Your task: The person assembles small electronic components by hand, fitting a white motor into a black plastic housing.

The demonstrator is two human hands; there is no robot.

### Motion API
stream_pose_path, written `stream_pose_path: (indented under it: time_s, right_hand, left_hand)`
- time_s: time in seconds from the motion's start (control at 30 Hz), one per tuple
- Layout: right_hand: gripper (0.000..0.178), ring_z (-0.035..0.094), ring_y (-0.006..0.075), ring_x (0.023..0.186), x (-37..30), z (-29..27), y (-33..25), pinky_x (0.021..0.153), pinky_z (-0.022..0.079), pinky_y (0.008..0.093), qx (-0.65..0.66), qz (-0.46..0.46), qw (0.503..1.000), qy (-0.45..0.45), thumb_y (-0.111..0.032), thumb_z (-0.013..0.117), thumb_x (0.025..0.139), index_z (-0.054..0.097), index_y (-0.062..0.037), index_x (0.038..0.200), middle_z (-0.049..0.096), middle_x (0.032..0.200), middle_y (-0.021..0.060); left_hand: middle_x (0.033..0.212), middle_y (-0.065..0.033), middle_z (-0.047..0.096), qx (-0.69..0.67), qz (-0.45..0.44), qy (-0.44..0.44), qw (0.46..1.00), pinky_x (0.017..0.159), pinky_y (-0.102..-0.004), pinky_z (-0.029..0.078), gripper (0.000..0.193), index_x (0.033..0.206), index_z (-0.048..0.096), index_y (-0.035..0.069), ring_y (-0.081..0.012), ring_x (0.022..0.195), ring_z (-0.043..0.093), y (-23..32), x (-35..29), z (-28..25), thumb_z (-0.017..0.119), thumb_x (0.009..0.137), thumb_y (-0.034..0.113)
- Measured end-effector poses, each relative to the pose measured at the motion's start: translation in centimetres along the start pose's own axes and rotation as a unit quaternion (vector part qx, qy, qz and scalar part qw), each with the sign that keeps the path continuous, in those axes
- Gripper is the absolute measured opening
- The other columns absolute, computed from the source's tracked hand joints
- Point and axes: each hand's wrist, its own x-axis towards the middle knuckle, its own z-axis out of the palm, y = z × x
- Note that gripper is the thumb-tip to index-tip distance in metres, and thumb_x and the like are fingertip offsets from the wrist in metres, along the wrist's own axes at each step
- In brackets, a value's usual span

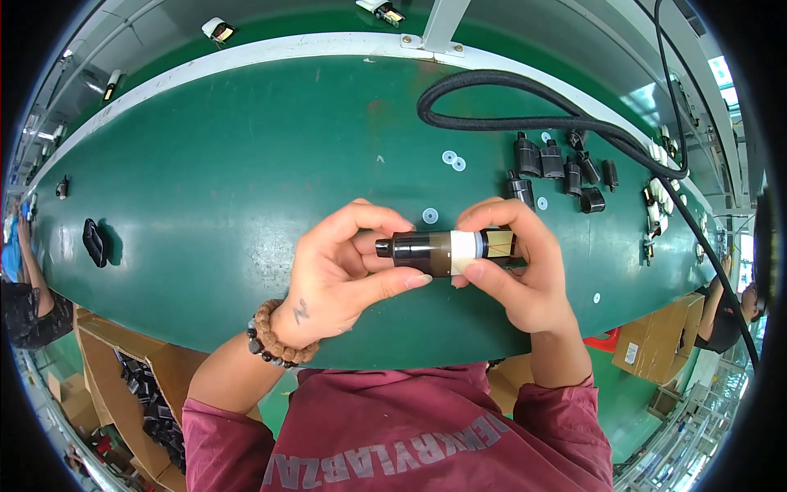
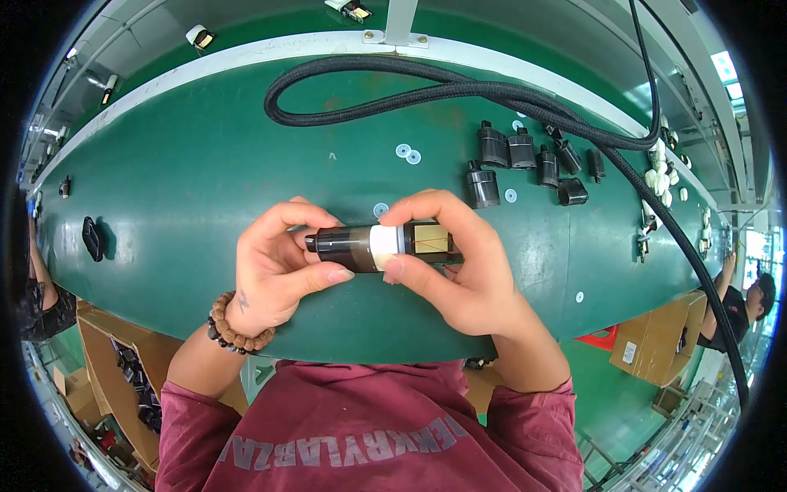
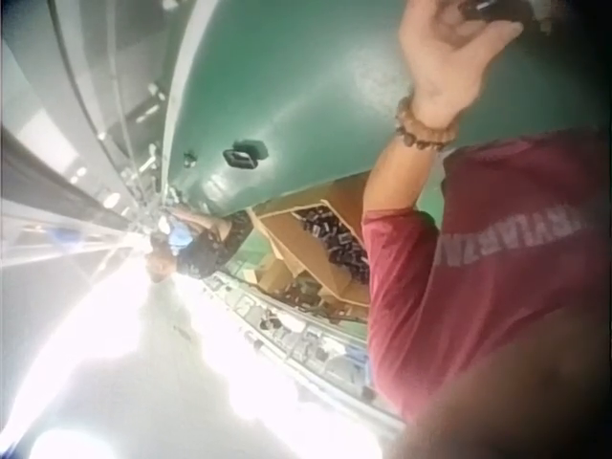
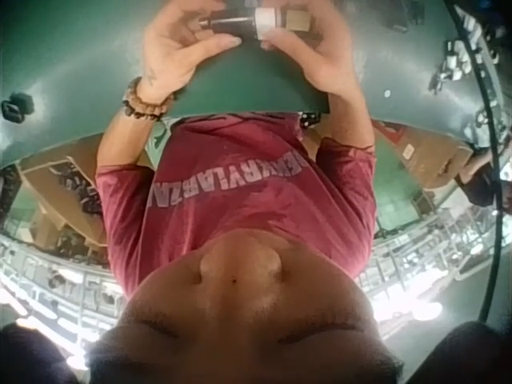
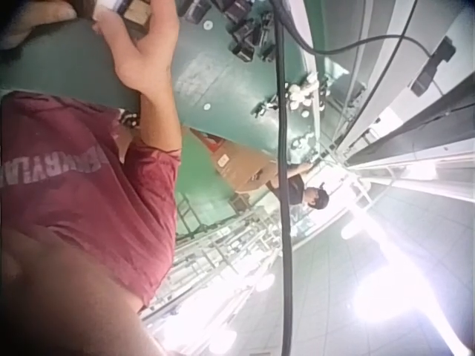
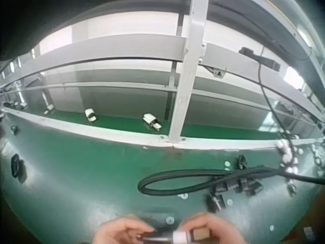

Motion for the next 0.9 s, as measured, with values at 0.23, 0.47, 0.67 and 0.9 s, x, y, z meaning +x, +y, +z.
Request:
stream_pose_path:
  time_s: [0.23,0.47,0.67,0.9]
  right_hand:
    - [0.043,0.064,0.0192,0.085,0.5,0.6,1.6,0.074,0.058,0.0301,0.275,0.068,0.957,0.062,0.004,0.063,0.087,0.040,-0.0061,0.122,0.051,0.115,0.0112]
    - [0.024,0.064,0.0164,0.088,0.5,2.5,2.7,0.077,0.054,0.0304,0.448,0.145,0.878,0.091,-0.011,0.057,0.096,0.055,-0.0076,0.119,0.064,0.105,0.0089]
    - [0.026,0.066,0.0190,0.089,0.6,2.8,3.1,0.070,0.059,0.0337,0.437,0.186,0.873,0.116,-0.021,0.054,0.097,0.054,-0.0067,0.119,0.064,0.104,0.0092]
    - [0.017,0.067,0.0213,0.083,0.3,2.6,4.3,0.068,0.058,0.0327,0.458,0.206,0.860,0.091,-0.018,0.053,0.098,0.056,-0.0048,0.109,0.064,0.094,0.0116]
  left_hand:
    - [0.113,-0.0128,0.052,0.218,0.164,-0.025,0.962,0.083,-0.0317,0.058,0.057,0.119,0.056,-0.003,-0.0205,0.093,0.064,1.6,0.4,0.7,0.081,0.068,-0.006]
    - [0.104,-0.0141,0.060,0.430,0.299,0.032,0.851,0.073,-0.0320,0.054,0.057,0.110,0.063,0.000,-0.0241,0.088,0.063,2.1,1.2,2.2,0.088,0.059,0.008]
    - [0.108,-0.0187,0.064,0.455,0.323,0.058,0.828,0.080,-0.0359,0.056,0.054,0.108,0.063,0.000,-0.0306,0.098,0.066,1.1,1.4,2.0,0.087,0.059,0.006]
    - [0.107,-0.0194,0.068,0.434,0.263,0.069,0.859,0.089,-0.0423,0.053,0.052,0.108,0.061,-0.001,-0.0316,0.102,0.067,0.9,1.2,2.1,0.086,0.062,0.007]
